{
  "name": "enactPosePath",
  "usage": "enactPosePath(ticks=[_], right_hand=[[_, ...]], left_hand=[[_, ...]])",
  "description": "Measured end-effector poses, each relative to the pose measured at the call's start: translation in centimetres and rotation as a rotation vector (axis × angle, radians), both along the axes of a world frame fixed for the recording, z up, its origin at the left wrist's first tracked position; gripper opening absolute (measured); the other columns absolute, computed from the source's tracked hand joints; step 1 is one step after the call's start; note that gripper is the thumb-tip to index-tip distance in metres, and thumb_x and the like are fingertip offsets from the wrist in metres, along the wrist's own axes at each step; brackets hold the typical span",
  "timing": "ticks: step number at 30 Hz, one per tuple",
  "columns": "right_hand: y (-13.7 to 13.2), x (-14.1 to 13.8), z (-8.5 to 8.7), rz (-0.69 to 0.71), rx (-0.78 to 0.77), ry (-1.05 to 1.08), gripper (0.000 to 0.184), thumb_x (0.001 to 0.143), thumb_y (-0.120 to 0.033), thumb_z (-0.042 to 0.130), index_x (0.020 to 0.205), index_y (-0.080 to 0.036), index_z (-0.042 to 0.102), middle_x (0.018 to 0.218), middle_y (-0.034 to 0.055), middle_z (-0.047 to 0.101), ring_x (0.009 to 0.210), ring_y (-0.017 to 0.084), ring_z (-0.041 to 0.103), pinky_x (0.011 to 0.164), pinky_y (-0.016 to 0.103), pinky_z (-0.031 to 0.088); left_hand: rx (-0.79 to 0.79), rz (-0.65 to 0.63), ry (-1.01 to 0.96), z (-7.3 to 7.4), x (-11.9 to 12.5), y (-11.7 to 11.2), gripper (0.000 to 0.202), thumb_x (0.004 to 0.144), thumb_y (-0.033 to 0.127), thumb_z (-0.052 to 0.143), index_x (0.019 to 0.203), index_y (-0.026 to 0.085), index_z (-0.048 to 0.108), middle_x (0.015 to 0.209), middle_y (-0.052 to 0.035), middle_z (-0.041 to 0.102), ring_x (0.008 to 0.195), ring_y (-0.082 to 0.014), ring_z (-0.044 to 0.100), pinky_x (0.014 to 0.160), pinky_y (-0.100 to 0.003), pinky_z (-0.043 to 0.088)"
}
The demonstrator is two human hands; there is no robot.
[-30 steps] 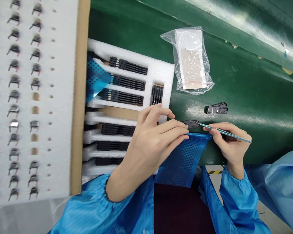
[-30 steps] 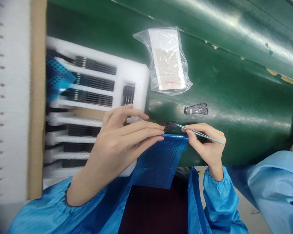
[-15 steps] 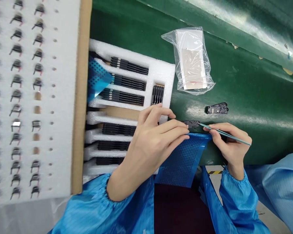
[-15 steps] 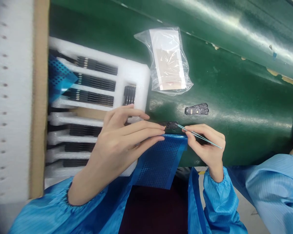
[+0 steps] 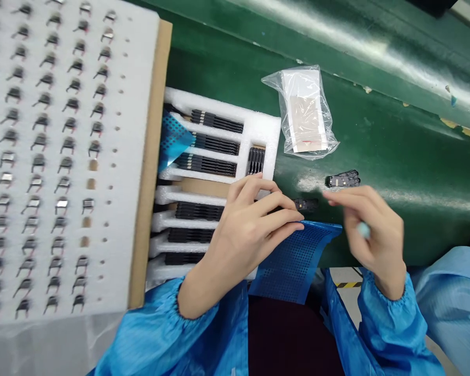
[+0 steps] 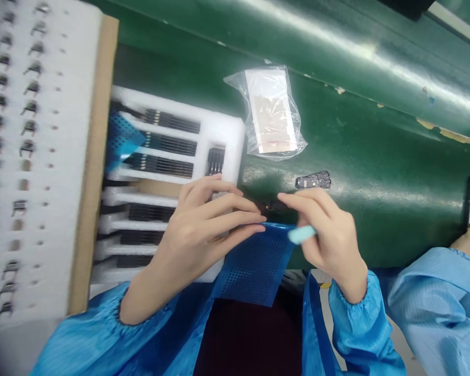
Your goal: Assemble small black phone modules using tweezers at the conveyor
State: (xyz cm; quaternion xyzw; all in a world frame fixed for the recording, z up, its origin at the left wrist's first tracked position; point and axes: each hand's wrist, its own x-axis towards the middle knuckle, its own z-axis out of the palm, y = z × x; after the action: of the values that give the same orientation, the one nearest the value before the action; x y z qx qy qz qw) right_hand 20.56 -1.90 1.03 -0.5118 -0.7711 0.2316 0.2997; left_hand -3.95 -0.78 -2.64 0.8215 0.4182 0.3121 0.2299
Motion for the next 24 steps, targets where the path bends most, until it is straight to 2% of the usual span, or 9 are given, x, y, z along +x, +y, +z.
enactPosePath(ticks=[2,5,9,12,14,18,21,24], right_hand=[[1.1,-0.4,-0.3,0.101,-0.109,-0.168,0.03,0.11,-0.025,0.064,0.138,-0.028,0.074,0.121,0.0087,0.077,0.094,0.023,0.078,0.071,0.035,0.065],[2.1,-0.7,-0.7,0.125,-0.239,-0.307,0.019,0.105,-0.024,0.074,0.123,-0.026,0.075,0.121,0.0075,0.075,0.09,0.022,0.076,0.067,0.033,0.06],[2.4,-0.6,-0.6,0.068,-0.386,-0.215,0.009,0.103,-0.017,0.073,0.102,-0.025,0.071,0.095,0.0007,0.076,0.081,0.019,0.073,0.065,0.03,0.054],[2.3,-0.3,-0.5,0.006,-0.427,-0.132,0.01,0.103,-0.019,0.074,0.094,-0.025,0.073,0.082,-0.003,0.074,0.069,0.016,0.066,0.061,0.028,0.049],[2.1,0.1,-0.5,-0.042,-0.42,-0.076,0.008,0.103,-0.024,0.076,0.095,-0.025,0.079,0.084,-0.0018,0.076,0.072,0.016,0.067,0.063,0.029,0.049],[1.7,1.9,-0.2,-0.171,-0.362,0.083,0.015,0.106,-0.034,0.075,0.111,-0.028,0.088,0.106,0.0037,0.081,0.098,0.021,0.074,0.079,0.032,0.056],[1.8,4.0,0.0,-0.322,-0.287,0.099,0.021,0.105,-0.038,0.074,0.117,-0.031,0.089,0.105,0.003,0.08,0.094,0.02,0.072,0.08,0.033,0.055],[2.6,5.4,-0.2,-0.351,-0.319,0.13,0.023,0.103,-0.04,0.075,0.115,-0.028,0.09,0.094,0.0026,0.08,0.085,0.019,0.071,0.075,0.033,0.054]], left_hand=[[0.004,-0.022,-0.003,-0.1,-0.2,0.0,0.008,0.106,0.024,0.079,0.1,0.028,0.083,0.097,0.0003,0.084,0.104,-0.0271,0.07,0.115,-0.058,0.052],[0.002,-0.051,0.009,-0.2,-0.2,0.0,0.008,0.104,0.022,0.081,0.1,0.028,0.083,0.095,0.001,0.084,0.106,-0.0265,0.07,0.121,-0.061,0.048],[0.014,-0.047,0.003,-0.3,-0.1,-0.1,0.008,0.105,0.022,0.08,0.1,0.027,0.083,0.099,-0.0002,0.084,0.105,-0.0259,0.068,0.119,-0.06,0.049],[0.047,-0.024,0.002,-0.3,0.1,-0.1,0.009,0.106,0.023,0.078,0.1,0.025,0.084,0.113,-0.0039,0.085,0.107,-0.0269,0.067,0.114,-0.057,0.052],[0.057,-0.015,0.018,-0.3,0.3,-0.1,0.007,0.105,0.022,0.079,0.102,0.025,0.084,0.122,-0.0054,0.084,0.111,-0.0283,0.067,0.112,-0.057,0.053],[0.057,-0.021,0.046,-0.3,0.3,-0.1,0.007,0.105,0.022,0.079,0.102,0.024,0.085,0.122,-0.0044,0.085,0.113,-0.0291,0.067,0.116,-0.058,0.05],[0.033,-0.054,0.043,-0.5,0.2,-0.1,0.009,0.107,0.023,0.077,0.103,0.026,0.084,0.122,0.0001,0.085,0.116,-0.028,0.066,0.122,-0.057,0.044],[0.047,-0.054,0.016,-1.0,0.2,-0.1,0.008,0.108,0.026,0.076,0.104,0.028,0.083,0.119,0.0037,0.086,0.118,-0.0267,0.067,0.127,-0.056,0.038]])
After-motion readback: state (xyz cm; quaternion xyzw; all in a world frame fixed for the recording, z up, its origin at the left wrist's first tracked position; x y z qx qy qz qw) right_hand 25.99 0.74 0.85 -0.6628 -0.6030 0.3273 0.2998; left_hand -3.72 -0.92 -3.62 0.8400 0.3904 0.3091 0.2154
